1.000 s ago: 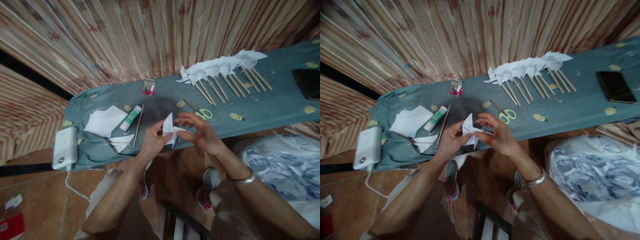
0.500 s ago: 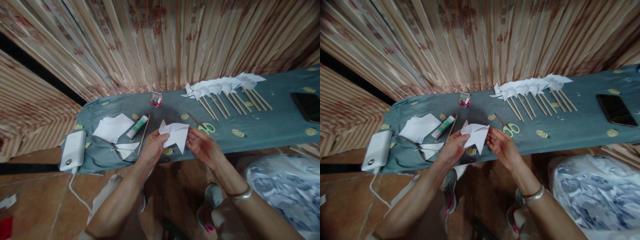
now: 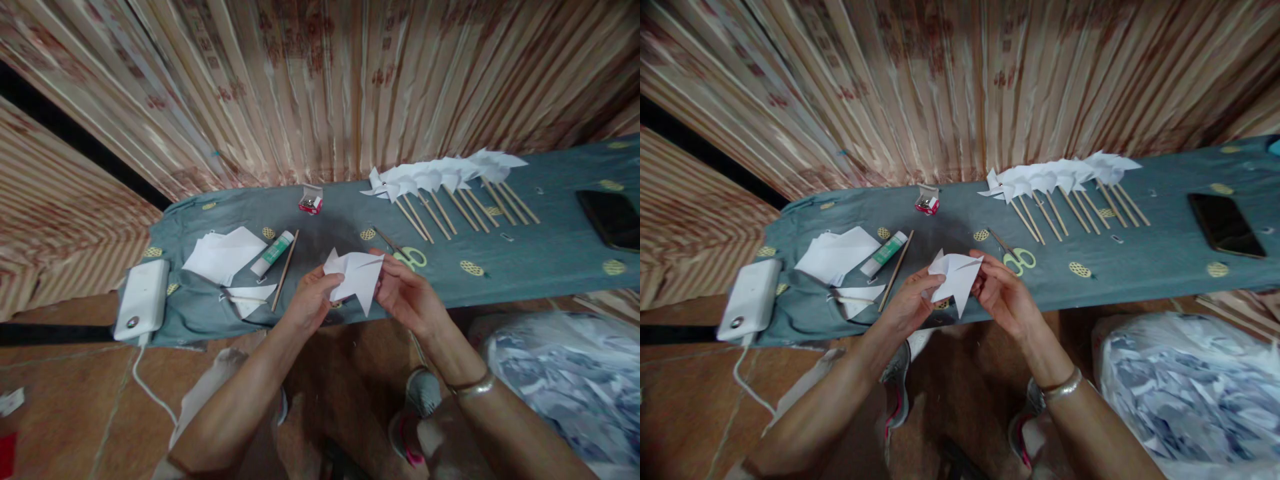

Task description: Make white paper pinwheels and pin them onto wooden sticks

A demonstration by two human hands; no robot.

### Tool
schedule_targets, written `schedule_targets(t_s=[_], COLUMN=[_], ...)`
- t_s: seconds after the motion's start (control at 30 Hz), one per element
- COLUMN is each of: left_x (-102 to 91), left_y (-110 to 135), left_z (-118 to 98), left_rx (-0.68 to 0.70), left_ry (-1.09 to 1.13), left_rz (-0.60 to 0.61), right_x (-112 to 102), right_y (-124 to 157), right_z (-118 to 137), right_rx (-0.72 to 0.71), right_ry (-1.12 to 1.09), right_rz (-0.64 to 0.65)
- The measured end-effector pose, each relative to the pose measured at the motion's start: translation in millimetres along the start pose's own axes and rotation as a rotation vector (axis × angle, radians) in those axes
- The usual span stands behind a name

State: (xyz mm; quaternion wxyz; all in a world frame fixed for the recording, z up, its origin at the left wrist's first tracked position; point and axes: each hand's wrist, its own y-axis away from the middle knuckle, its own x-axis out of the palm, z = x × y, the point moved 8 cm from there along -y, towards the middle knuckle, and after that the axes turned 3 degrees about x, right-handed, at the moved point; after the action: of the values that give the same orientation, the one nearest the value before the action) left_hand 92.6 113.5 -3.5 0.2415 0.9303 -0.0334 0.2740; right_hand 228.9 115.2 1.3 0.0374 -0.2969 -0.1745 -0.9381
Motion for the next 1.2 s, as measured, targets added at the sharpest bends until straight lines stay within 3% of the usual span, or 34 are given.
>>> schedule_targets(t_s=[0.1,0.23,0.33,0.53,0.93,1.1,1.2], left_x=[-1.3,-1.1,3.4,8.9,9.6,5.2,2.1], left_y=[-1.9,-2.1,-0.7,3.7,5.9,1.7,-1.0], left_z=[-5.2,-13.5,-14.3,-11.4,-9.7,-6.0,-6.1], left_rx=[0.105,0.238,0.263,0.255,0.237,0.173,0.120], left_ry=[-0.039,-0.180,-0.290,-0.346,-0.352,-0.153,-0.026], left_rz=[-0.015,-0.036,-0.009,0.051,0.072,0.030,-0.005], right_x=[0.6,-6.0,-4.0,-3.2,-3.7,-16.4,-21.6], right_y=[4.7,9.3,7.6,4.0,-0.4,-2.4,-3.0], right_z=[17.0,38.5,30.7,14.3,12.0,22.5,22.0], right_rx=[-0.071,-0.226,-0.175,-0.040,-0.029,-0.093,-0.077], right_ry=[0.078,0.348,0.457,0.421,0.358,0.327,0.289], right_rz=[0.015,-0.058,-0.029,-0.019,-0.082,-0.150,-0.128])
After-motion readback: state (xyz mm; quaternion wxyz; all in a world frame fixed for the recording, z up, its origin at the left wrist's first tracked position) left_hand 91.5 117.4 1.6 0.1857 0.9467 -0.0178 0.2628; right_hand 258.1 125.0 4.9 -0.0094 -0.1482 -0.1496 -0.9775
